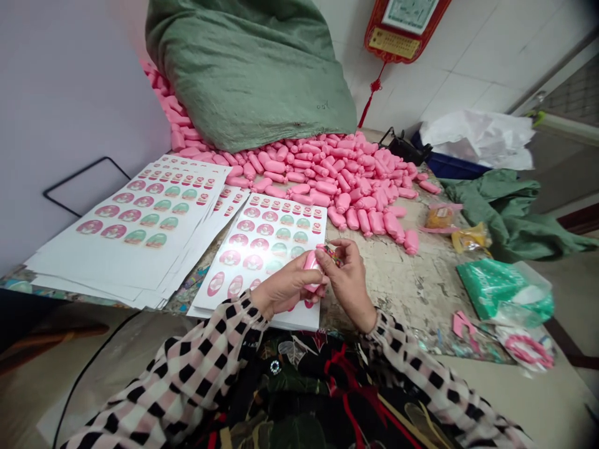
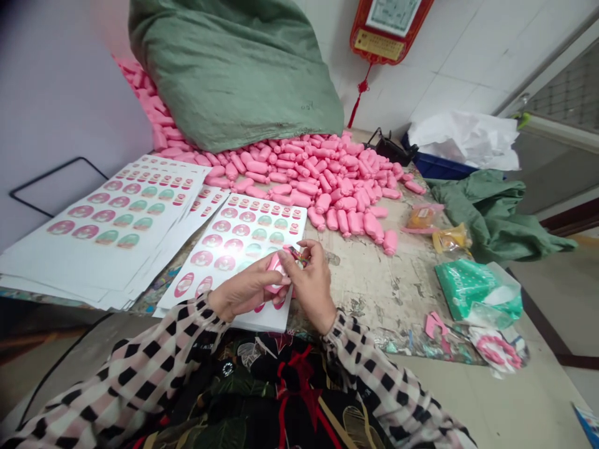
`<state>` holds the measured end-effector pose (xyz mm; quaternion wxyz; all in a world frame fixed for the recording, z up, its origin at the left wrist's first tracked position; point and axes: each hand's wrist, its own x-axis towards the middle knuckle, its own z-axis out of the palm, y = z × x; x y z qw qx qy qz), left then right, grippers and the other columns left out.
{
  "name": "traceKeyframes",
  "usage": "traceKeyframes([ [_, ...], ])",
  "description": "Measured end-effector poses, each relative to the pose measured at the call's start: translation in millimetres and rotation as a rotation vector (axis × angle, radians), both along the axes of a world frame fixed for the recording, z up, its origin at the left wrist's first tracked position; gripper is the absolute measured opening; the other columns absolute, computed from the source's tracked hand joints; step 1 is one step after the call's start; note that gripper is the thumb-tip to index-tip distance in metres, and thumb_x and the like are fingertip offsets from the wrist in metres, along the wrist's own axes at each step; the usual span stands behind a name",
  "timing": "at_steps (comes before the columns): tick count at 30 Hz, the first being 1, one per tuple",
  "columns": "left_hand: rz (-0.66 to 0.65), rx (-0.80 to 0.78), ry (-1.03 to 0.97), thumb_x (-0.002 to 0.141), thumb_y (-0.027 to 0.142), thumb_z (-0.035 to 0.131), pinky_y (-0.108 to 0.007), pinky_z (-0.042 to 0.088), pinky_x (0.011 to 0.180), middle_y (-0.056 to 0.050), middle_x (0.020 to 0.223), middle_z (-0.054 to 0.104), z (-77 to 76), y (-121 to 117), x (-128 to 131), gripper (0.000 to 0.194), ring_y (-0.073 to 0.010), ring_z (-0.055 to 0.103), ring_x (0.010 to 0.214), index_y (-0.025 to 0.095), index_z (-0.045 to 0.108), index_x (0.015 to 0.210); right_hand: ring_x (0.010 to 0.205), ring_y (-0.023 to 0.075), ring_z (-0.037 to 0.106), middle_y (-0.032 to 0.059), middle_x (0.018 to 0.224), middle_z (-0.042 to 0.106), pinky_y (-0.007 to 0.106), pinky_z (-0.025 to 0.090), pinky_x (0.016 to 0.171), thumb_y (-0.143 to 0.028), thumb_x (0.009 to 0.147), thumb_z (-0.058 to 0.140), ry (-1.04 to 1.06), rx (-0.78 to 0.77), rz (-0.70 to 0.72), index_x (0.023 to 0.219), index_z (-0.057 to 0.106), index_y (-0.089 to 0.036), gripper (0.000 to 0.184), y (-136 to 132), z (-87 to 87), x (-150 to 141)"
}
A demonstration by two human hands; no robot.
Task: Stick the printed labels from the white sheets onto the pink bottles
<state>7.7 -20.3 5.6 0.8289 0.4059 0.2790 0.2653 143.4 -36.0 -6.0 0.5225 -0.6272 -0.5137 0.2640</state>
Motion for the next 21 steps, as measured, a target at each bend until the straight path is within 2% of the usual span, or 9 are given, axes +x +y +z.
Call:
traceKeyframes([
  [2, 0.040, 0.032, -0.004, 0.075, 0.022, 0.061, -0.021, 0.038, 0.044, 0.005, 0.058, 0.055, 1.8, -3, 0, 0.032, -0.0095, 0.049, 0.044, 0.022, 0.044, 0.102, 0.068, 0.0124, 0.051, -0.0030, 0.077, 0.049, 0.025, 0.043, 0.061, -0.049, 0.075, 0.063, 0.159, -0.019, 0.044, 0.098, 0.054, -0.023, 0.036, -1, -0.1, -5],
  [4, 0.085, 0.034, -0.037, 0.080, 0.037, 0.058, -0.020, 0.037, 0.042, 0.003, 0.061, 0.057, 4.2, -5, -1, 0.027, -0.0092, 0.049, 0.043, 0.021, 0.046, 0.099, 0.066, 0.0115, 0.050, -0.0031, 0.077, 0.050, 0.025, 0.044, 0.060, -0.048, 0.078, 0.059, 0.276, -0.027, 0.103, 0.094, 0.053, -0.023, 0.030, -1, 2.8, -6],
  [6, 0.101, 0.004, -0.060, 0.083, 0.056, 0.046, -0.020, 0.035, 0.039, 0.001, 0.059, 0.056, 6.4, -5, 0, 0.039, -0.0087, 0.048, 0.041, 0.017, 0.050, 0.086, 0.065, 0.0110, 0.050, -0.0031, 0.077, 0.050, 0.025, 0.045, 0.060, -0.046, 0.079, 0.060, 0.335, -0.019, 0.124, 0.092, 0.053, -0.023, 0.028, 0, 6.4, -6],
  [8, 0.119, -0.038, -0.025, 0.082, 0.067, 0.034, -0.020, 0.034, 0.036, 0.000, 0.051, 0.053, 7.4, -4, 2, 0.054, -0.0088, 0.046, 0.037, 0.016, 0.051, 0.074, 0.064, 0.0105, 0.050, -0.0033, 0.079, 0.048, 0.024, 0.045, 0.058, -0.045, 0.075, 0.064, 0.354, -0.024, 0.116, 0.096, 0.052, -0.024, 0.033, 1, 8.1, -7],
  [12, 0.288, -0.122, 0.061, 0.080, 0.069, 0.037, -0.020, 0.029, 0.030, 0.003, 0.038, 0.045, 3.8, -2, 5, 0.055, -0.0087, 0.039, 0.028, 0.017, 0.050, 0.067, 0.059, 0.0092, 0.049, -0.0036, 0.086, 0.045, 0.023, 0.044, 0.050, -0.043, 0.062, 0.076, 0.317, -0.121, 0.121, 0.112, 0.045, -0.027, 0.061, -3, 1.7, -17],
  [15, 0.385, -0.185, 0.016, 0.079, 0.066, 0.043, -0.018, 0.025, 0.028, 0.004, 0.040, 0.047, -1.9, 0, 5, 0.051, -0.0075, 0.038, 0.027, 0.016, 0.051, 0.071, 0.064, 0.0107, 0.051, -0.0039, 0.087, 0.044, 0.025, 0.045, 0.054, -0.041, 0.055, 0.080, 0.256, -0.151, 0.120, 0.119, 0.039, -0.029, 0.076, -11, -8.2, -25],
  [18, 0.401, -0.227, -0.018, 0.080, 0.062, 0.047, -0.018, 0.026, 0.028, 0.004, 0.044, 0.050, -5.4, 0, 3, 0.046, -0.0070, 0.039, 0.028, 0.016, 0.052, 0.074, 0.068, 0.0120, 0.050, -0.0036, 0.087, 0.044, 0.026, 0.046, 0.059, -0.040, 0.054, 0.080, 0.225, -0.148, 0.092, 0.123, 0.036, -0.029, 0.082, -12, -13.9, -27],
  [21, 0.362, -0.235, -0.037, 0.081, 0.059, 0.046, -0.018, 0.026, 0.028, 0.004, 0.043, 0.048, -5.5, 0, 1, 0.044, -0.0070, 0.039, 0.028, 0.016, 0.050, 0.070, 0.071, 0.0125, 0.050, -0.0028, 0.087, 0.044, 0.027, 0.046, 0.062, -0.041, 0.058, 0.077, 0.216, -0.121, 0.067, 0.123, 0.039, -0.028, 0.077, -3, -13.1, -25],
])
